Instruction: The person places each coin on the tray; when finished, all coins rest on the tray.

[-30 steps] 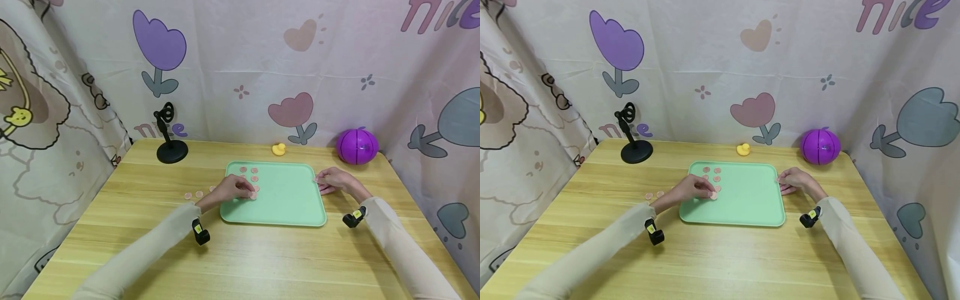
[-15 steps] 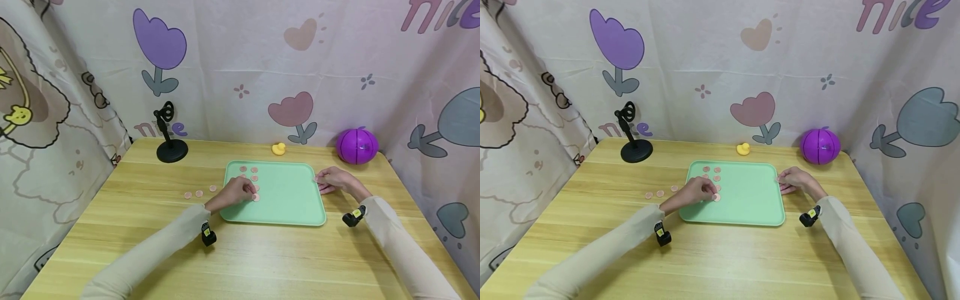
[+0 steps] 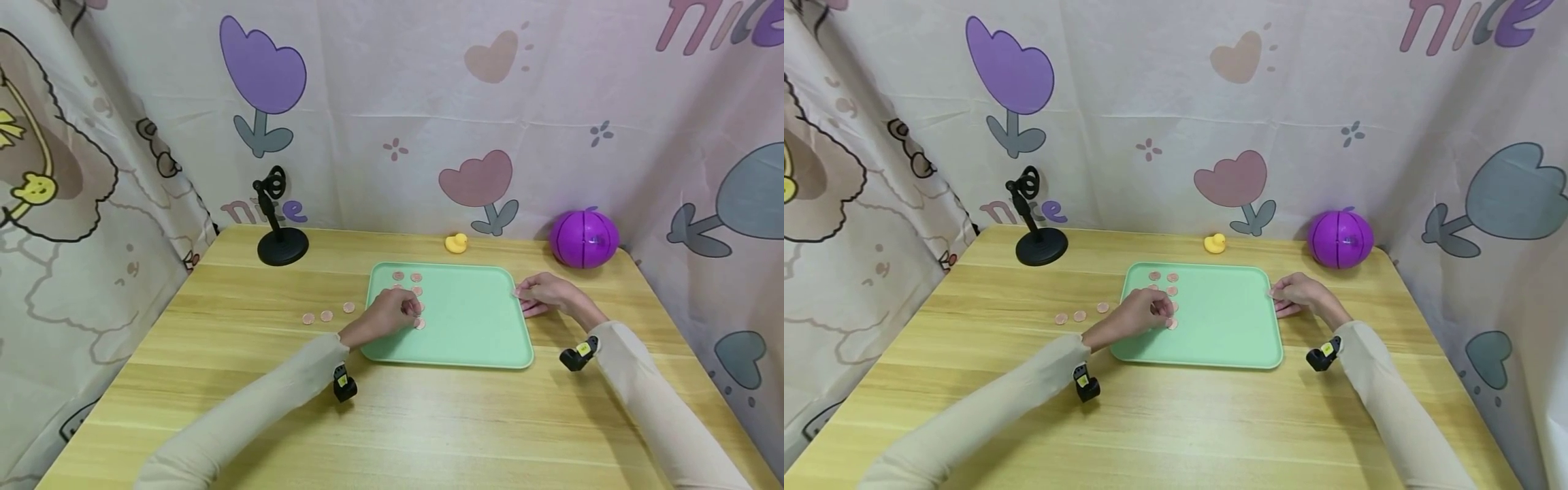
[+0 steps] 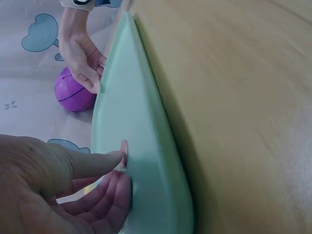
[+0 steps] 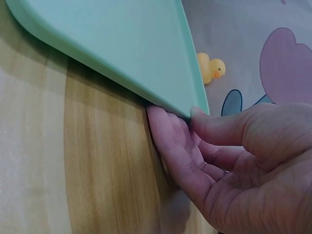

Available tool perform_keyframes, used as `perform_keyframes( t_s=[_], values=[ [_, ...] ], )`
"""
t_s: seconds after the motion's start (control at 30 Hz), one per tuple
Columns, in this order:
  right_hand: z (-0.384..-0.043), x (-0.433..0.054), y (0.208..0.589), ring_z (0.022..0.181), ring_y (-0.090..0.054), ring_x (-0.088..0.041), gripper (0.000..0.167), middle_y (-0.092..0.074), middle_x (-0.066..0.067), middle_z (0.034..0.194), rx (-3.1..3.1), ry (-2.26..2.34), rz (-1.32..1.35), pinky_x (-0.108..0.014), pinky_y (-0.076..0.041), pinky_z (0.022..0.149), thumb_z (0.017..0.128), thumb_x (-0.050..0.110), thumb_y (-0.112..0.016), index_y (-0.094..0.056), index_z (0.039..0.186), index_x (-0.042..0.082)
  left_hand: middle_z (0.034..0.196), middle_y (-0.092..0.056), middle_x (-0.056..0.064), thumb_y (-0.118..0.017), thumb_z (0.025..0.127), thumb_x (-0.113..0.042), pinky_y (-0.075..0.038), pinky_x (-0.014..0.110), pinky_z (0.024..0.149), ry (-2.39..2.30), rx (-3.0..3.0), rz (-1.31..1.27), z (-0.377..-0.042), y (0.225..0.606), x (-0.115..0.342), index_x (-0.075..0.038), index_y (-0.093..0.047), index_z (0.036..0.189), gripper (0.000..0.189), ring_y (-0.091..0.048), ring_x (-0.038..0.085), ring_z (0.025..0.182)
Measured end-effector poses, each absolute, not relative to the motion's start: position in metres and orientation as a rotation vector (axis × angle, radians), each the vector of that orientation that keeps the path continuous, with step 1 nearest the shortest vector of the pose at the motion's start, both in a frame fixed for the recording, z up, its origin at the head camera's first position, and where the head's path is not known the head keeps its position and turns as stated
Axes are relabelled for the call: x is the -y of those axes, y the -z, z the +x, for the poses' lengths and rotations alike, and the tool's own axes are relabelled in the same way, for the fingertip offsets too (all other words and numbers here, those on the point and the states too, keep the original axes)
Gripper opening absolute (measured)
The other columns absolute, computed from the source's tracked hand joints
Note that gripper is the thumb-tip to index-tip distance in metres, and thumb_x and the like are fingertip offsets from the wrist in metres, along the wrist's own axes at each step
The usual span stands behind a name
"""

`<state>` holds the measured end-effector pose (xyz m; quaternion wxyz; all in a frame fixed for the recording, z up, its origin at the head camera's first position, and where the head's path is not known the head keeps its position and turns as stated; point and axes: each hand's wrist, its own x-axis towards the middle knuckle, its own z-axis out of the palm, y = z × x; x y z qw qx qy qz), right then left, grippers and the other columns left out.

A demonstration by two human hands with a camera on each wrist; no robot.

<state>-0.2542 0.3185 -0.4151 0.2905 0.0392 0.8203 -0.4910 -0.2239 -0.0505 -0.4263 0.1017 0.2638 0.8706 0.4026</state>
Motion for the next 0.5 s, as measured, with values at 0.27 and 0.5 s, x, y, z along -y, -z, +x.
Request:
perform_keyframes(
  t_s=[0.27,0.5],
  values=[
    [-0.254,-0.320,0.414,0.080,-0.067,-0.011,0.027,-0.064,-0.006,0.091,-2.186,1.308,0.088,-0.031,-0.063,0.081,0.110,0.007,-0.051,-0.054,0.126,-0.015,0.093,-0.074,0.008,-0.070,0.093,0.005,-0.050,0.023,0.071,-1.202,-2.626,0.806,-0.231,0.415,0.064,-0.001,-0.075,0.098,0.009,-0.065,0.019,0.085],
    [-0.252,-0.318,0.412,0.078,-0.066,-0.011,0.025,-0.064,-0.006,0.088,-2.179,1.317,0.068,-0.031,-0.063,0.080,0.109,0.004,-0.051,-0.054,0.123,-0.016,0.110,-0.073,0.014,-0.069,0.098,0.000,-0.057,0.029,0.082,-1.320,-2.617,0.740,-0.241,0.412,0.088,0.002,-0.074,0.107,0.010,-0.066,0.022,0.094]
  ],
)
